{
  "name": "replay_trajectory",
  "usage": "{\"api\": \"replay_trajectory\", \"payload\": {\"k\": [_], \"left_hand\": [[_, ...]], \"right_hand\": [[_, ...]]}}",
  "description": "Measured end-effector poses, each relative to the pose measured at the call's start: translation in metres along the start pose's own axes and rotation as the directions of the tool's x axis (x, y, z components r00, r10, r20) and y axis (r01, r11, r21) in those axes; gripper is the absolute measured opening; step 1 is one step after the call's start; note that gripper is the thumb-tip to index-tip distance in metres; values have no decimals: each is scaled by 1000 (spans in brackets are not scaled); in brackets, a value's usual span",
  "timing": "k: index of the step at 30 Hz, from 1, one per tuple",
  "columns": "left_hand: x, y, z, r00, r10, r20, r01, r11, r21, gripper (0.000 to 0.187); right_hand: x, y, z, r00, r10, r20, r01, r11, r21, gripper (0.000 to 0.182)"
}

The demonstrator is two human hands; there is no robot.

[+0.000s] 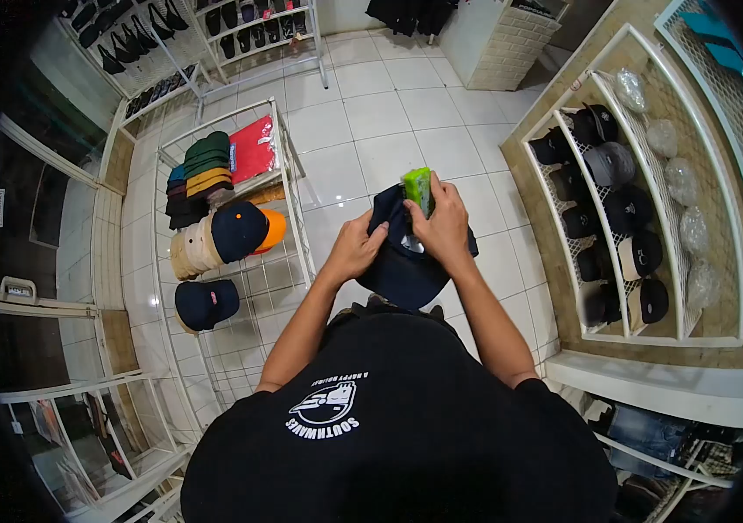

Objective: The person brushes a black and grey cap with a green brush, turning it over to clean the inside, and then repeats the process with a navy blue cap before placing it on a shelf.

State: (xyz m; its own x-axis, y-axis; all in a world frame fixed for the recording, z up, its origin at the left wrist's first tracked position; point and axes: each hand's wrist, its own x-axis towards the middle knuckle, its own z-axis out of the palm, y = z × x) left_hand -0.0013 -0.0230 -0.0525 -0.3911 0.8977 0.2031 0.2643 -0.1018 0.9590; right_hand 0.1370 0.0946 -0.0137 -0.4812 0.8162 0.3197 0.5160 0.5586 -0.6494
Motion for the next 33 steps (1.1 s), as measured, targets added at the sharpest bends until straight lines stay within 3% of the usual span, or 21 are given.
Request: {"api": "replay_trajectory", "payload": {"k": [1, 3, 4, 5, 7, 9, 11, 13, 15, 17, 19, 21, 23, 24, 27, 28, 29, 31, 33], "left_hand": [[2, 1, -2, 1000, 7, -1, -7, 1000, 0, 27], [3, 0, -8, 998, -60, 13, 55, 969, 239, 27], [3, -4, -13, 997, -70, 34, 59, 964, 261, 31], [-1, -6, -11, 996, -76, 36, 64, 963, 262, 31], [-3, 8, -8, 997, 64, -50, -60, 994, 88, 30], [-1, 4, -6, 997, 66, -36, -61, 992, 108, 31], [-4, 6, -3, 998, 35, -42, -28, 989, 147, 31], [-5, 13, -6, 1000, 3, -18, 0, 988, 157, 31], [-6, 15, -7, 1000, -21, 6, 20, 985, 172, 30], [-7, 15, 0, 998, 45, -40, -39, 990, 137, 30], [-4, 14, 2, 999, 27, -29, -22, 986, 165, 31], [-10, 9, 4, 1000, -15, -11, 16, 981, 195, 32], [-5, 2, 3, 998, 49, -36, -45, 992, 115, 34], [-6, 8, 2, 998, 51, -44, -44, 989, 141, 34], [-6, 13, 3, 991, 128, -45, -112, 958, 264, 35], [-6, 16, 4, 991, 123, -44, -108, 959, 263, 35], [-7, 20, 5, 996, 85, -23, -75, 954, 290, 37], [-10, 19, 5, 999, 45, -2, -42, 946, 321, 39], [-8, 11, 4, 991, 107, -78, -92, 980, 178, 42]], "right_hand": [[-3, -8, 3, 1000, -5, -5, 5, 1000, -1, 67], [-15, -20, 6, 991, -133, -12, 134, 985, 112, 63], [-13, -14, 4, 992, -86, 90, 62, 968, 242, 67], [-7, 1, 6, 994, -59, 90, 47, 991, 128, 66], [4, 15, 2, 999, 39, 0, -39, 999, 14, 64], [7, 13, -1, 997, 56, -58, -54, 998, 27, 62], [-6, -9, -4, 992, 114, 55, -122, 977, 175, 62], [-5, -1, -3, 998, 54, 37, -58, 988, 140, 62], [9, 20, -7, 985, 170, -36, -170, 985, 18, 63], [10, 24, -12, 985, 155, -79, -159, 986, -51, 64], [2, 7, -15, 971, 233, 50, -238, 946, 220, 64], [-1, 13, -9, 976, 208, 62, -217, 952, 214, 67], [13, 30, -12, 986, 147, -82, -148, 989, -7, 69], [18, 33, -16, 979, 189, -79, -195, 979, -66, 70], [10, 28, -19, 984, 176, -40, -178, 982, -60, 71], [4, 17, -19, 976, 215, 18, -216, 972, 89, 72], [2, 19, -12, 989, 150, 7, -150, 986, 71, 73], [6, 26, -15, 978, 204, 37, -206, 976, 75, 73], [14, 44, -13, 980, 173, -98, -180, 981, -70, 73]]}}
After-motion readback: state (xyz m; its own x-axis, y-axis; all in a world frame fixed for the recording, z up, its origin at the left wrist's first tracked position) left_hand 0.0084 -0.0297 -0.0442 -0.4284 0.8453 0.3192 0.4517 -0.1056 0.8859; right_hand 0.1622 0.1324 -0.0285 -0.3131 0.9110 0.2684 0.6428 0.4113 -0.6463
